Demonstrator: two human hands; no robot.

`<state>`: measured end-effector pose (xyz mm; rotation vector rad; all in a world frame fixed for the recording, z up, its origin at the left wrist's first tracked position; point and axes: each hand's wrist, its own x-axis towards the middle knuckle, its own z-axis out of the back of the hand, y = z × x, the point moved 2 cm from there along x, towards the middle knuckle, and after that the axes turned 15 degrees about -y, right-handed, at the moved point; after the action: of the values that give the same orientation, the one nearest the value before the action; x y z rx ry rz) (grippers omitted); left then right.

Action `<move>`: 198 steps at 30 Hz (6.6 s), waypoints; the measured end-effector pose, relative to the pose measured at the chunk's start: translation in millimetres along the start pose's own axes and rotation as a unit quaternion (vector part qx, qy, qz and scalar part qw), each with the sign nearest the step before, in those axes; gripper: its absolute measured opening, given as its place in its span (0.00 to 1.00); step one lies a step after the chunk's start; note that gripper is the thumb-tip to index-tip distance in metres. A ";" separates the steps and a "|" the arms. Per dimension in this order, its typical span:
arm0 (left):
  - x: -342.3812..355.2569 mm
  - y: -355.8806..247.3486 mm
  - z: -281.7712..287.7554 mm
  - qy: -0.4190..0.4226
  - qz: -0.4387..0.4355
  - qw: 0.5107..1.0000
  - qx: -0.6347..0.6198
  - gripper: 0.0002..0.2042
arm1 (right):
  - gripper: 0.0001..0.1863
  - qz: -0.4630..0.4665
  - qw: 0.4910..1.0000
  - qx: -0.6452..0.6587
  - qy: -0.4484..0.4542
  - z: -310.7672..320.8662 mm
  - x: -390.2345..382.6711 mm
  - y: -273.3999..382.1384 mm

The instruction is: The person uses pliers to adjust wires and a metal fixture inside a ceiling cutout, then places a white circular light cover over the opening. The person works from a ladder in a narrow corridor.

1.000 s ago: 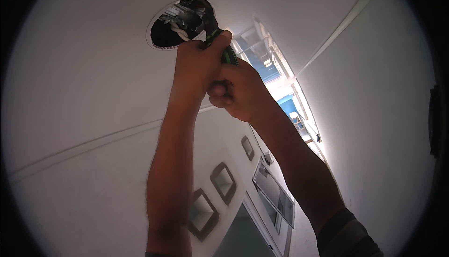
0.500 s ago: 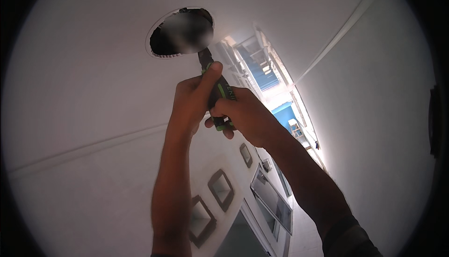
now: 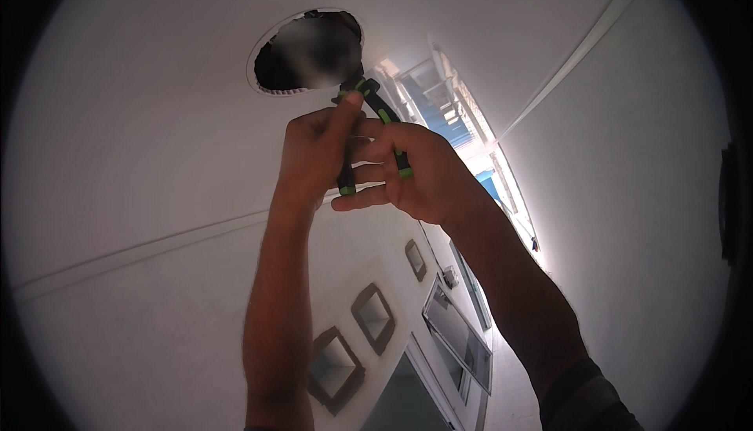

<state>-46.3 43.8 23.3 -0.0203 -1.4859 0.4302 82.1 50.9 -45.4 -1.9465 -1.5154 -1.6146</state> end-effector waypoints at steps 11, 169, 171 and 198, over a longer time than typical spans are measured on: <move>10.3 14.4 -3.3 0.192 0.110 0.934 -0.279 0.31 | 0.15 0.041 0.998 0.016 0.046 -5.9 5.8 5.5; 43.0 42.1 59.3 -0.349 -0.084 0.930 -0.080 0.27 | 0.15 0.113 0.836 -0.504 -0.187 -40.7 -14.0 66.9; 41.7 40.8 59.6 -0.342 -0.098 0.932 -0.072 0.29 | 0.14 0.107 0.854 -0.475 -0.183 -40.2 -12.1 69.5; -34.2 13.0 -49.2 0.147 0.003 0.840 -0.523 0.21 | 0.13 0.080 0.939 -0.307 -0.128 -23.9 -7.1 81.9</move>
<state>-3.2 58.1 -17.8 -0.9203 -1.2505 -0.4185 131.8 -6.9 -6.6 -2.6071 -0.9393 -1.9862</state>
